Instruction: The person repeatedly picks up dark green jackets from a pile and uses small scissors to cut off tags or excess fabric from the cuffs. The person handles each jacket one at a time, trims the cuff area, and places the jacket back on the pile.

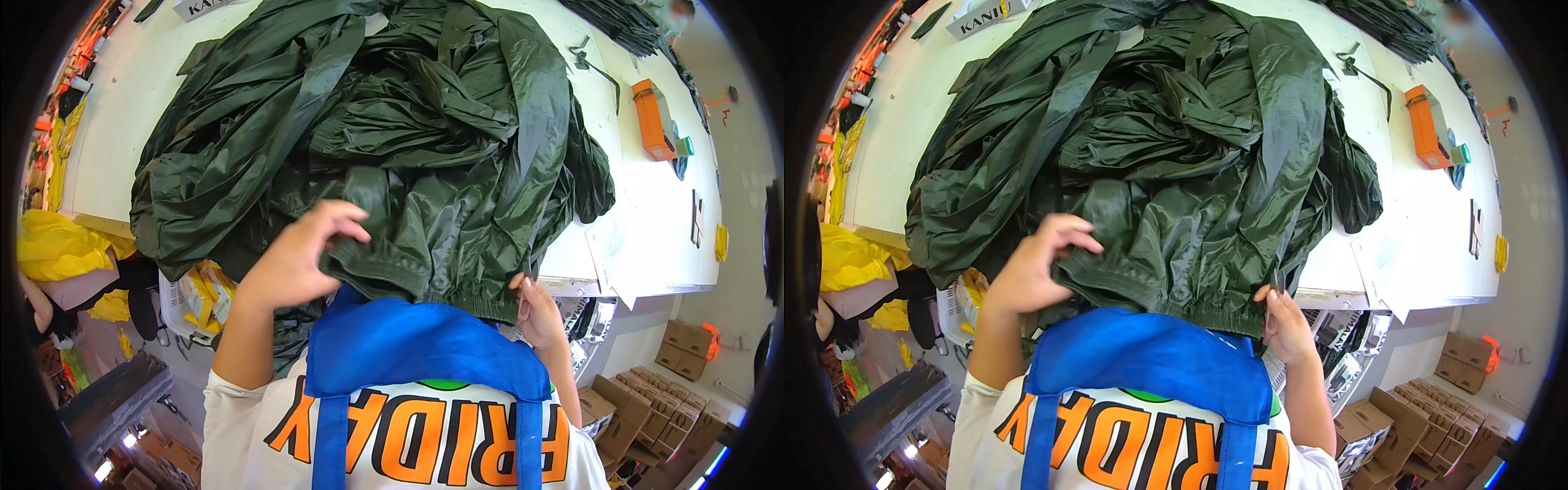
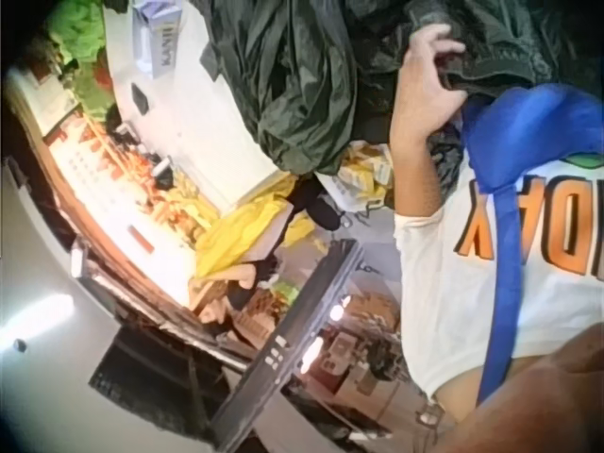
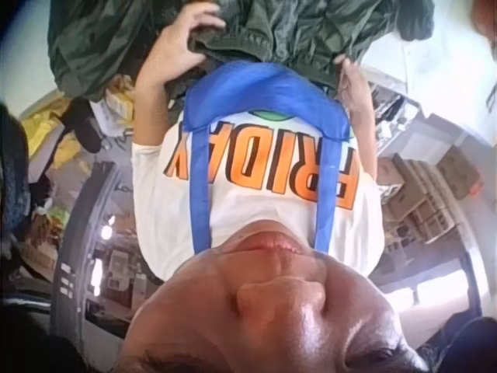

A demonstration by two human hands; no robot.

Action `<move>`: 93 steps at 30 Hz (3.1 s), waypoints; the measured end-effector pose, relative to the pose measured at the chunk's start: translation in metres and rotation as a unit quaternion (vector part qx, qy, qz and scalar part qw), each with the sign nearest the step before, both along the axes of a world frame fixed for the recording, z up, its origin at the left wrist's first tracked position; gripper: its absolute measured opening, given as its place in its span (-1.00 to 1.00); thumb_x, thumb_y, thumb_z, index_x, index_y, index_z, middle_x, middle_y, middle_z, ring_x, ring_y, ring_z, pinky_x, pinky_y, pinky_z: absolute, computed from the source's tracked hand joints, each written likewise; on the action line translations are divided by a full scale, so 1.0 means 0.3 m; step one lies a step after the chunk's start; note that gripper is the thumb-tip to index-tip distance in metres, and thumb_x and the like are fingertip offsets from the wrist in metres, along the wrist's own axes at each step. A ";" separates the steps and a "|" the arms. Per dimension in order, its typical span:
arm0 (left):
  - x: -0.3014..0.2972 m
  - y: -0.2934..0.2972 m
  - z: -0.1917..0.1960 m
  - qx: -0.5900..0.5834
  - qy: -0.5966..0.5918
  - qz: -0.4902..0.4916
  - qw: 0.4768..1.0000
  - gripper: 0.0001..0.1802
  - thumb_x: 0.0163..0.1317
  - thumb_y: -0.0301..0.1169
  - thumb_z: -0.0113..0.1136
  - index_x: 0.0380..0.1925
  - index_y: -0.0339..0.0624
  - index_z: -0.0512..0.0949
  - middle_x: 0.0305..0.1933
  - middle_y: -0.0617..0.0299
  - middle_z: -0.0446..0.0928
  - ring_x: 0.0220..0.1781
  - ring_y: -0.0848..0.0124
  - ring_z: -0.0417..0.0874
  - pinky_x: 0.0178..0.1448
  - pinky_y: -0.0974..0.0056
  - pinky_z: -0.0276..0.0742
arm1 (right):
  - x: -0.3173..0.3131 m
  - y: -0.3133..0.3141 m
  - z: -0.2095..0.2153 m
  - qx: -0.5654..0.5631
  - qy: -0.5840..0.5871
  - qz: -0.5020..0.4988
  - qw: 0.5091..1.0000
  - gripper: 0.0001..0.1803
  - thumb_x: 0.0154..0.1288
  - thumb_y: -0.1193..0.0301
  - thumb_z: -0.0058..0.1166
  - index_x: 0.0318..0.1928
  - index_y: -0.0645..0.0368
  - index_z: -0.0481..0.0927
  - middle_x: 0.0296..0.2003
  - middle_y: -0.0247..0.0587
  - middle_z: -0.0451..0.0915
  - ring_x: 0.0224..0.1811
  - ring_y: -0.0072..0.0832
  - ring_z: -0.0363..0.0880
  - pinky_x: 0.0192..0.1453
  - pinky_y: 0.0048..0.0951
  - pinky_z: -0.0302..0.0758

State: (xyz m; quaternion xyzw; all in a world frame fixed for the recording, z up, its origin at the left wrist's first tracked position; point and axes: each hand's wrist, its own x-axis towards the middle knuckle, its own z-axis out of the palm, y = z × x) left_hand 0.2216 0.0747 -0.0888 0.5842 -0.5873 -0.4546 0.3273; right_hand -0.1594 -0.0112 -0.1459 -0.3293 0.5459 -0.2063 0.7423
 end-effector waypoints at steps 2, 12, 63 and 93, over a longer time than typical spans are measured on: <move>-0.074 -0.018 -0.036 -0.069 -0.005 -0.091 0.993 -0.04 -0.28 -0.63 0.29 0.26 -0.09 0.16 0.21 0.02 0.33 0.26 0.15 0.35 0.26 0.17 0.29 | 0.022 0.030 0.003 0.003 -0.075 -0.070 0.995 -0.72 0.37 0.23 -0.09 -0.15 0.18 0.49 -0.59 -0.59 0.30 -0.60 -0.78 0.19 -0.51 -0.74 0.12; 0.026 -0.221 0.043 -0.183 0.381 0.201 0.883 -0.66 0.15 -0.39 0.10 -0.06 -0.24 0.47 -0.02 0.08 0.52 0.04 0.31 0.51 0.15 0.21 0.41 | 0.388 -0.181 0.370 -0.311 -0.481 0.196 0.796 -0.64 0.39 0.14 -0.19 -0.23 0.20 0.47 0.21 0.44 0.14 0.15 0.16 0.36 0.18 -0.05 0.35; -0.159 -0.048 -0.059 -0.169 0.184 0.206 0.946 -0.68 0.03 -0.74 -0.07 -0.21 -0.31 0.51 0.07 0.11 0.39 0.10 0.38 0.43 0.13 0.33 0.40 | 0.358 -0.092 0.078 -0.313 0.016 0.070 0.947 -0.51 -0.01 0.71 -0.15 0.03 0.27 0.39 -0.22 -0.29 0.48 -0.12 -0.64 0.41 -0.02 -0.69 0.28; -0.137 -0.272 0.083 -0.046 0.170 -0.043 0.983 -0.81 -0.02 -0.57 0.20 -0.33 -0.27 0.56 -0.32 0.29 0.55 -0.30 0.54 0.51 -0.18 0.44 0.42 | 0.060 -0.227 0.161 -0.307 0.080 -0.061 0.946 -0.69 0.30 0.39 -0.16 -0.03 0.30 0.47 -0.56 -0.47 0.36 -0.71 -0.81 0.04 -0.63 -0.72 -0.04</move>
